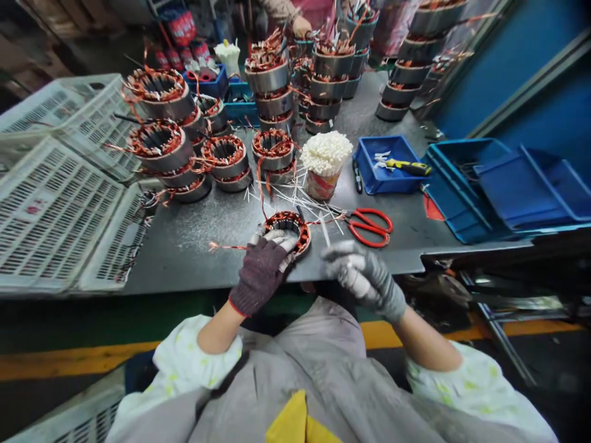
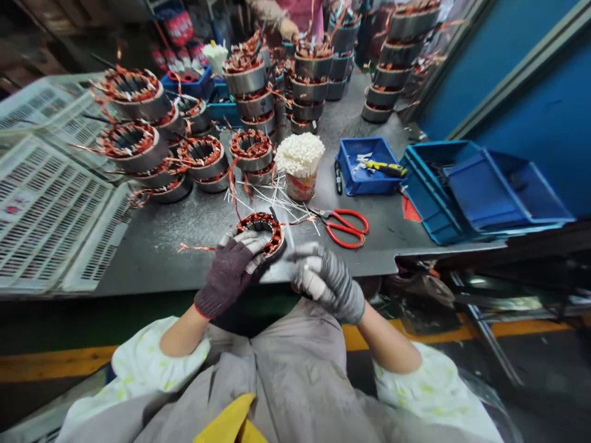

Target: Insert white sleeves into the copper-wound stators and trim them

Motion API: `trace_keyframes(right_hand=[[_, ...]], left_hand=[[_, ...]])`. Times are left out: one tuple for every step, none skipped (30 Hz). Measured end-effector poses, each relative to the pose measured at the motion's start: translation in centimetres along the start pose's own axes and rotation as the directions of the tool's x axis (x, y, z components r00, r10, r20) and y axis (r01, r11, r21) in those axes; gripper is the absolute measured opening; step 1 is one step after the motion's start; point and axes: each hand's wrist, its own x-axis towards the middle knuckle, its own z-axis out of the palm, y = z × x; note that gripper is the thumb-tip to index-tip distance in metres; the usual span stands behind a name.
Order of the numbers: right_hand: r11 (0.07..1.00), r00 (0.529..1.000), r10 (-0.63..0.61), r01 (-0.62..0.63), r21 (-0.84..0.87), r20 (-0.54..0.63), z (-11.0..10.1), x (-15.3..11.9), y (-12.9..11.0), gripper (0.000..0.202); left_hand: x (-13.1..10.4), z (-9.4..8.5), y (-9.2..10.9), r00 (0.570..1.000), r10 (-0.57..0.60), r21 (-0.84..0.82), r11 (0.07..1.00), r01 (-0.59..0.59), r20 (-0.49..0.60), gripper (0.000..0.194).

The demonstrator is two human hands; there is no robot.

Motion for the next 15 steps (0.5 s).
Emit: trace_keyframes(right_hand=[[1.000,0.998,0.015,-0.016,0.017,0.058,0.6,-1.6,-0.3,0.027],[0.999,0.996,0.034,-0.037,0.040,0.085,1.2,-2.8,-0.6,0.026],[0.997,0.994,0.049,-0.055,0.059,0.098,1.7,-3.6,-0.7,0.025],[0.995,0.993,0.061,-0.068,0.070,0.104,2.1,-4.1,-0.8,0.025],[0.994,0.991,0.070,-0.078,0.076,0.112,2.4,-4.2,-0.8,0.025],[0.993,0.990,0.077,-0.087,0.081,0.121,2.6,-4.1,-0.7,0.027],[0.991,0.987,0.088,-0.100,0.091,0.134,2.8,-3.7,-0.5,0.028],[0.987,0.984,0.104,-0.120,0.107,0.148,3.0,-3.3,-0.2,0.030],[0.980,0.979,0.124,-0.146,0.132,0.162,3.2,-2.7,0.2,0.032],[0.971,0.974,0.144,-0.173,0.162,0.175,3.5,-2.1,0.7,0.033],[0.963,0.971,0.158,-0.191,0.188,0.178,3.7,-1.4,1.2,0.035],[0.960,0.973,0.164,-0.196,0.202,0.165,4.0,-0.7,1.8,0.036],[0.961,0.977,0.163,-0.188,0.203,0.136,4.3,-0.1,2.2,0.037],[0.965,0.982,0.160,-0.177,0.194,0.098,4.5,0.6,2.4,0.038],[0.969,0.985,0.160,-0.170,0.178,0.067,4.5,1.1,2.3,0.038]], left_hand=[[0.0,-0.1,-0.1,1.000,-0.002,-0.002,1.000,0.002,0.010,0.035],[0.0,-0.1,-0.2,1.000,-0.005,-0.001,1.000,0.005,0.014,0.034],[0.0,-0.2,-0.2,1.000,-0.005,0.005,1.000,0.005,0.016,0.034],[0.0,-0.3,-0.1,1.000,-0.005,0.014,1.000,0.005,0.016,0.034],[0.0,-0.3,0.1,1.000,-0.005,0.028,1.000,0.005,0.014,0.034],[0.1,-0.3,0.3,1.000,-0.010,0.045,0.999,0.009,0.016,0.034],[0.1,-0.3,0.6,1.000,-0.020,0.064,0.998,0.018,0.021,0.034],[0.1,-0.3,0.9,0.999,-0.033,0.083,0.996,0.031,0.023,0.034],[0.1,-0.2,1.1,0.998,-0.052,0.099,0.994,0.050,0.019,0.033],[0.1,-0.1,1.3,0.997,-0.072,0.110,0.991,0.071,0.008,0.034],[0.1,0.1,1.4,0.995,-0.095,0.115,0.989,0.096,-0.011,0.035],[0.1,0.4,1.4,0.992,-0.119,0.112,0.986,0.123,-0.040,0.037],[0.0,0.6,1.3,0.987,-0.143,0.101,0.984,0.150,-0.075,0.039],[-0.1,0.7,1.3,0.979,-0.167,0.083,0.981,0.177,-0.114,0.042],[-0.2,0.8,1.3,0.969,-0.191,0.060,0.978,0.202,-0.155,0.044]])
